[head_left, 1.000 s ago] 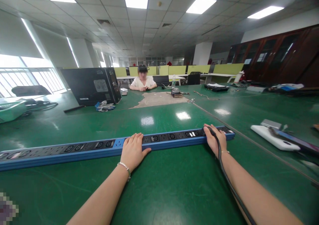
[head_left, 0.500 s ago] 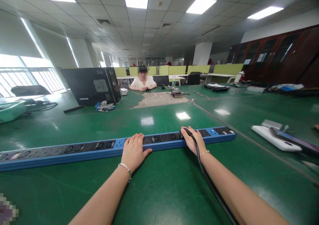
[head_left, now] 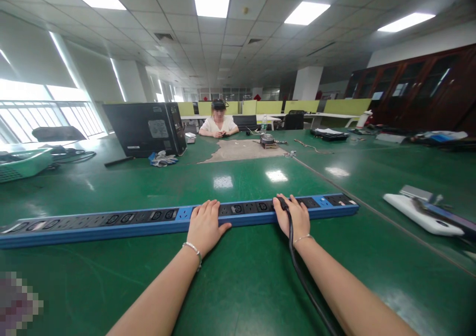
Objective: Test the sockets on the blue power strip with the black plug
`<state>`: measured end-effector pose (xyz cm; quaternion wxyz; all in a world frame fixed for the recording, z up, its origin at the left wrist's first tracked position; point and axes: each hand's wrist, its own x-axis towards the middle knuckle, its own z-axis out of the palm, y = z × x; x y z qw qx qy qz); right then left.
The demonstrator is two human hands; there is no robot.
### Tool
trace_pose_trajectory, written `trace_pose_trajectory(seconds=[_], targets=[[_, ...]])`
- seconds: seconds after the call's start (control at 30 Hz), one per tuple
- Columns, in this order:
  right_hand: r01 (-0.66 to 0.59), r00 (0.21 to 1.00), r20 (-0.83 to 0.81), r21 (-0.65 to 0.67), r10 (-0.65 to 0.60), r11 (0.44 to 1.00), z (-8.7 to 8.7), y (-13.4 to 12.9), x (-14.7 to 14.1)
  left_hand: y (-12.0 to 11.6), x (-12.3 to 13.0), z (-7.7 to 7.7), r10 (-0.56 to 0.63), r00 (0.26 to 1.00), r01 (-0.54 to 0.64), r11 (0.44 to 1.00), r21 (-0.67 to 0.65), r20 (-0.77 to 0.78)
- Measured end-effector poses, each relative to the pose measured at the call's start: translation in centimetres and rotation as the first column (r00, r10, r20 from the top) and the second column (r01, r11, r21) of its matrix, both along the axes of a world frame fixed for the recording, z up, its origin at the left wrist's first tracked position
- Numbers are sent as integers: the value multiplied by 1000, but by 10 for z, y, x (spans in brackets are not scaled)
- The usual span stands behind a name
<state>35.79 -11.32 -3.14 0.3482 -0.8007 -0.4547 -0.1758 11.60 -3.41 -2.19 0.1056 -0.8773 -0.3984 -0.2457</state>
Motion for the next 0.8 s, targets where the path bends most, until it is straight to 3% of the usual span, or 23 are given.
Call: trace_pose_trajectory(seconds=[0.27, 0.53, 0.6, 0.7, 0.8], targets=[[-1, 999, 33, -5, 1, 1000, 5, -5, -12, -1, 0, 1, 6, 1000, -6, 1000, -3, -3], [47, 998, -53, 154, -39, 987, -9, 8, -9, -1, 1, 3, 4, 1000, -4, 1000, -11, 2], [21, 993, -115, 245, 8, 969, -6, 9, -9, -1, 1, 2, -1, 1000, 1, 1000, -7, 8], [-70, 966, -196, 428, 168, 901, 3, 8, -14, -1, 1, 1, -5, 1000, 5, 1000, -1, 18], [-217, 918, -210, 443, 336, 870, 11, 8, -28, 0, 1, 0, -10, 1000, 10, 1000, 5, 23]])
